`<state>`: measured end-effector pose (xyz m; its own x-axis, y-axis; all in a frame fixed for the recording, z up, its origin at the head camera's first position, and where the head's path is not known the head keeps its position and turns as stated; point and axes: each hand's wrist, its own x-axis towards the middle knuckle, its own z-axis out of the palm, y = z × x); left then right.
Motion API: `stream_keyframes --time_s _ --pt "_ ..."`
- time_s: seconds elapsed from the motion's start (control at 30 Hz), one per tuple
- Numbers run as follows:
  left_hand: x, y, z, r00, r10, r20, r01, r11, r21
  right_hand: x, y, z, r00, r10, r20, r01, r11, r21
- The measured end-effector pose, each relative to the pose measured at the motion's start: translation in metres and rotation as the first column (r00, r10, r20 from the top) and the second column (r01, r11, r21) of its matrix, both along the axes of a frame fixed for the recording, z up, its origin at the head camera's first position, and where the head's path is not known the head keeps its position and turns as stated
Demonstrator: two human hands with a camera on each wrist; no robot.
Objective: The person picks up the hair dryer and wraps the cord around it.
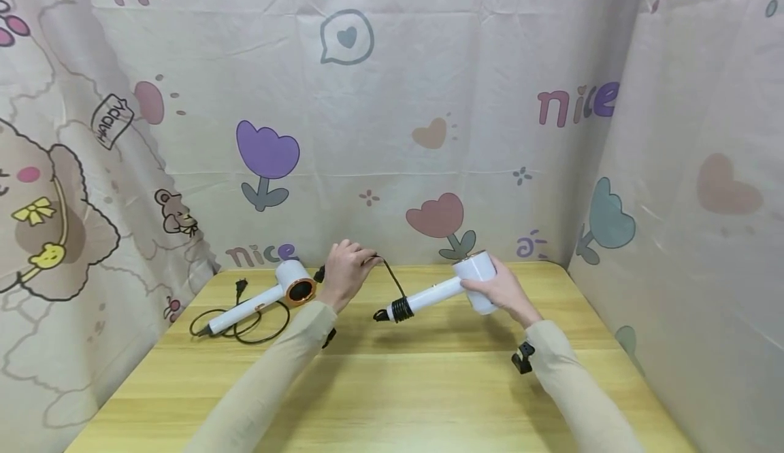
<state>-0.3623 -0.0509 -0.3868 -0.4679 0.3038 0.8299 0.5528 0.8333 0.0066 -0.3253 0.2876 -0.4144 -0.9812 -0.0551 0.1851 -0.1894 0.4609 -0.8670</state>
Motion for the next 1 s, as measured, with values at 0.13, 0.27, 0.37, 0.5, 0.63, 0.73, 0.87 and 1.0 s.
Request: stream_keyframes --time_s 0.13,0.27,0.37,0.5,0.63,0.73,0.87,1.0 --pt "-0.001 0.002 -0.004 0.992 0.018 0.129 -0.032 0.994 0.102 0.000 0.010 0.005 0.999 0.048 0.009 -0.048 0.999 -0.020" --pt "-0.003 0.003 -0.010 0.983 -0.010 0.186 -0.030 0.977 0.210 0.002 0.018 0.006 0.995 0.088 0.045 -0.086 0.995 -0.052" --pt "-0.006 0.003 -0.013 0.969 -0.067 0.236 -0.003 0.959 0.282 0.004 0.022 0.004 0.989 0.113 0.092 -0.103 0.988 -0.115" --pt "-0.008 0.002 -0.014 0.917 -0.123 0.379 -0.015 0.940 0.341 0.006 0.025 -0.001 0.981 0.154 0.120 -0.130 0.973 -0.191" --pt "-0.007 -0.001 -0.018 0.857 -0.128 0.498 -0.059 0.937 0.343 0.009 0.025 -0.001 0.976 0.175 0.132 -0.139 0.960 -0.244" --pt "-0.006 -0.004 -0.022 0.813 -0.121 0.569 -0.081 0.945 0.318 0.011 0.024 0.001 0.975 0.181 0.131 -0.139 0.950 -0.278" --pt "-0.003 -0.004 -0.025 0.761 -0.083 0.644 -0.111 0.961 0.254 0.011 0.022 0.003 0.971 0.187 0.148 -0.125 0.927 -0.355" --pt "-0.002 -0.003 -0.026 0.732 -0.049 0.679 -0.105 0.978 0.183 0.011 0.019 0.005 0.965 0.162 0.208 -0.046 0.880 -0.473"
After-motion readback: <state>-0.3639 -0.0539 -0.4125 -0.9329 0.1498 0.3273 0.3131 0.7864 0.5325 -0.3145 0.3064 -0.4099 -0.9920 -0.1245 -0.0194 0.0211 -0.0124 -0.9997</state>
